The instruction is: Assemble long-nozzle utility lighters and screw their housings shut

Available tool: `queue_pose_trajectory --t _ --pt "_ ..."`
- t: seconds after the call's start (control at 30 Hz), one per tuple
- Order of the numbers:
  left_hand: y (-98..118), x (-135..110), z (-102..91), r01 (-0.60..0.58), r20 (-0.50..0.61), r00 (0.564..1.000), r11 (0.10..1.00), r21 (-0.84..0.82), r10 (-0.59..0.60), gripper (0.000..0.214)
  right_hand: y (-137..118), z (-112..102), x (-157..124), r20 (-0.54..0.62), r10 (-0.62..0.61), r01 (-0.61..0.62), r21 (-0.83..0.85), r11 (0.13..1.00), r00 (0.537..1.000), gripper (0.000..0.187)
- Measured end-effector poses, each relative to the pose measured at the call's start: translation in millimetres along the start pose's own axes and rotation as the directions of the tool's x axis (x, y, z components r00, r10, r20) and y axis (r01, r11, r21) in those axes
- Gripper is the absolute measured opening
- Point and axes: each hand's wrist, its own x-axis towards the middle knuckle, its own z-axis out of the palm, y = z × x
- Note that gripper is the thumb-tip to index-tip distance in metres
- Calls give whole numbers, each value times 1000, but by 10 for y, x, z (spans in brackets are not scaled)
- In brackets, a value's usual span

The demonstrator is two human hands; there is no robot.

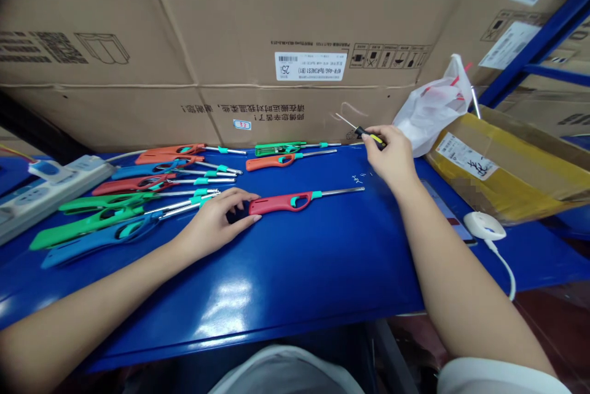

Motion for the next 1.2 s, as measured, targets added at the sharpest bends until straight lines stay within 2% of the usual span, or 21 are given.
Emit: queue_pose_trajectory --t 0.1,0.2,0.33,0.4,0.5,0.63,0.93,1.2 --pt "1 5 -2 7 3 1000 1000 -3 -7 34 -57 25 2 -86 189 -165 231 959 978 24" --pt "-2 7 -5 10 1 1000 1000 -4 -10 35 -87 58 -1 -171 205 -140 333 933 964 21" --pt "-6 2 -1 10 8 1000 1000 -11 -10 35 -115 74 -27 -295 109 -75 123 990 949 20" --pt "-2 -1 2 2 11 1000 1000 -12 -2 34 -127 64 -44 -295 52 -50 13 999 954 20" --pt "12 -4 7 -11 13 1000 1000 -5 11 33 -133 33 -56 -294 24 -42 -58 997 955 17" --pt "24 -6 8 -10 13 1000 1000 -1 10 33 -123 -10 -47 -328 23 -44 -56 997 944 16" --pt "43 -4 0 -6 17 1000 1000 8 6 32 -99 24 -46 -279 38 -62 -76 995 960 18" --pt "61 -13 -5 -10 17 1000 1000 -5 10 32 -177 -29 -62 -337 42 -28 47 998 941 19"
